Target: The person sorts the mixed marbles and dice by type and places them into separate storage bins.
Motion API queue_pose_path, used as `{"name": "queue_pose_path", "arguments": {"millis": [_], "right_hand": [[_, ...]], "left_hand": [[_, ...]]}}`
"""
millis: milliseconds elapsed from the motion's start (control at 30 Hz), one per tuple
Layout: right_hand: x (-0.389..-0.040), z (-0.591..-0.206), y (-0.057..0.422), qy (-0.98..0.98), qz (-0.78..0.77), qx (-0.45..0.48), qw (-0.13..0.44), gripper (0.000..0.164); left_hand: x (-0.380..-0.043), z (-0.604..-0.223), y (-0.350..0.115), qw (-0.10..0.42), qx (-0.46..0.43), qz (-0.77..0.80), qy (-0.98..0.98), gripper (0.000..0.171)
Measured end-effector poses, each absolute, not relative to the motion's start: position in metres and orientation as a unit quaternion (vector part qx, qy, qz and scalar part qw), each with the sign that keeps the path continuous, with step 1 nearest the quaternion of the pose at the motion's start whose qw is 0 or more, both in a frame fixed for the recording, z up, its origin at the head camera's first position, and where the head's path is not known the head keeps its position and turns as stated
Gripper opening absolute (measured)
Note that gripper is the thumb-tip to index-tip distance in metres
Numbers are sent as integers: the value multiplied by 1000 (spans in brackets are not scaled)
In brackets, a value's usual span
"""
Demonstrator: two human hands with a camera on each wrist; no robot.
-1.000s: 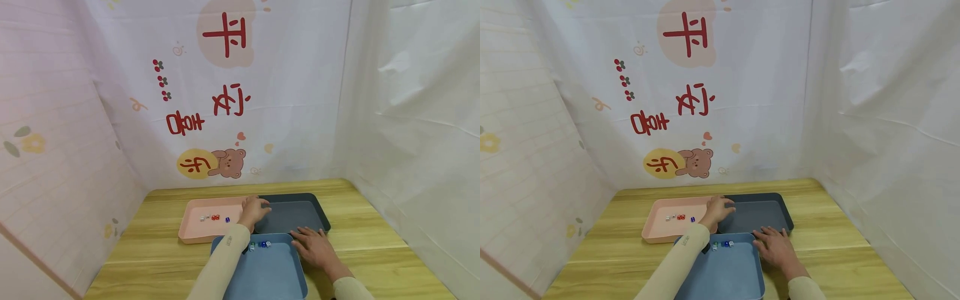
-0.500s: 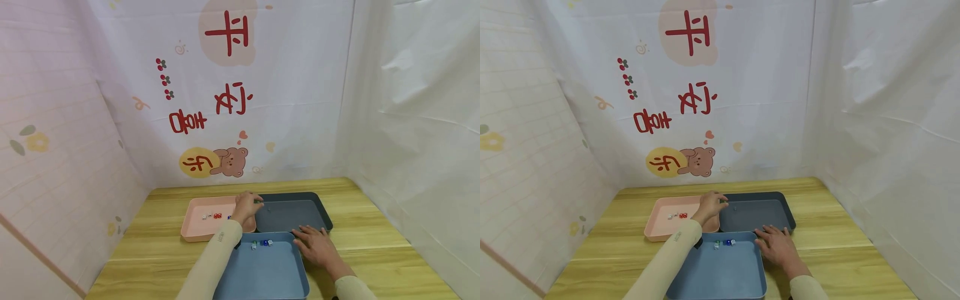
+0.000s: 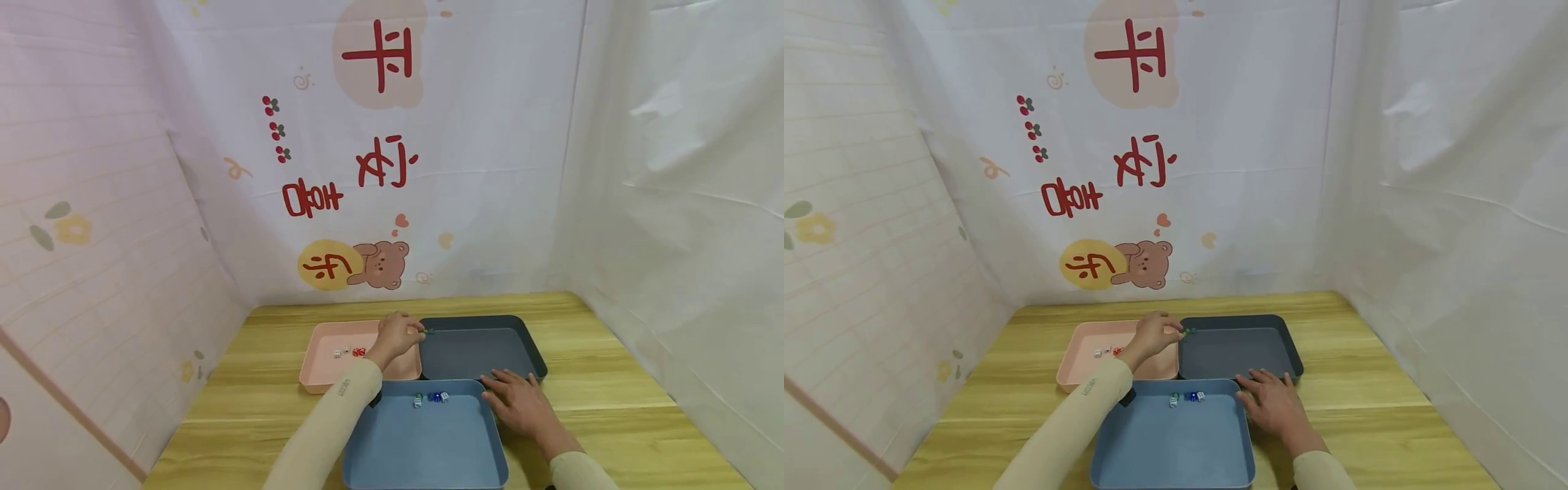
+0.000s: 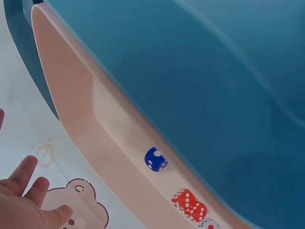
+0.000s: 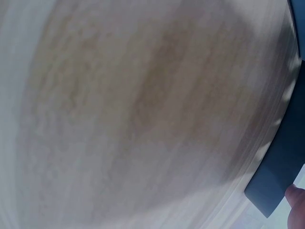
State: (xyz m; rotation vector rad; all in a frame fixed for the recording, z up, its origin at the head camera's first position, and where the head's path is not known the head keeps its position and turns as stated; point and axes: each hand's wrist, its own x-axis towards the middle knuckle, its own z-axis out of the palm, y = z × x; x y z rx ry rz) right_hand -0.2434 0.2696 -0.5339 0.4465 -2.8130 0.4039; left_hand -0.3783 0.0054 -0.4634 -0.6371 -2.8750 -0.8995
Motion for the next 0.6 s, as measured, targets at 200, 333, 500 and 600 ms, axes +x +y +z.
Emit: {"name": "queue_pose_path", "arguments": {"millis": [200,333,500,600], "right_hand": [[-244,-533,271,-971,140,151,122,44],[-245,-533,271,-973,136,148,116,45],[-245,-532,270,-972,136,149,121,44],[-245,-533,270,-971,140,150,124,43]], "left_hand": [[-373,-461,-2,20,-218,-308,-926,22],[-369,-463,-7,21,-235,-319,-918,15],[-361,-464,-14,13,-255,-322,-912,13],[-355,-465,-18,8,-266,-323,-908,13]]}}
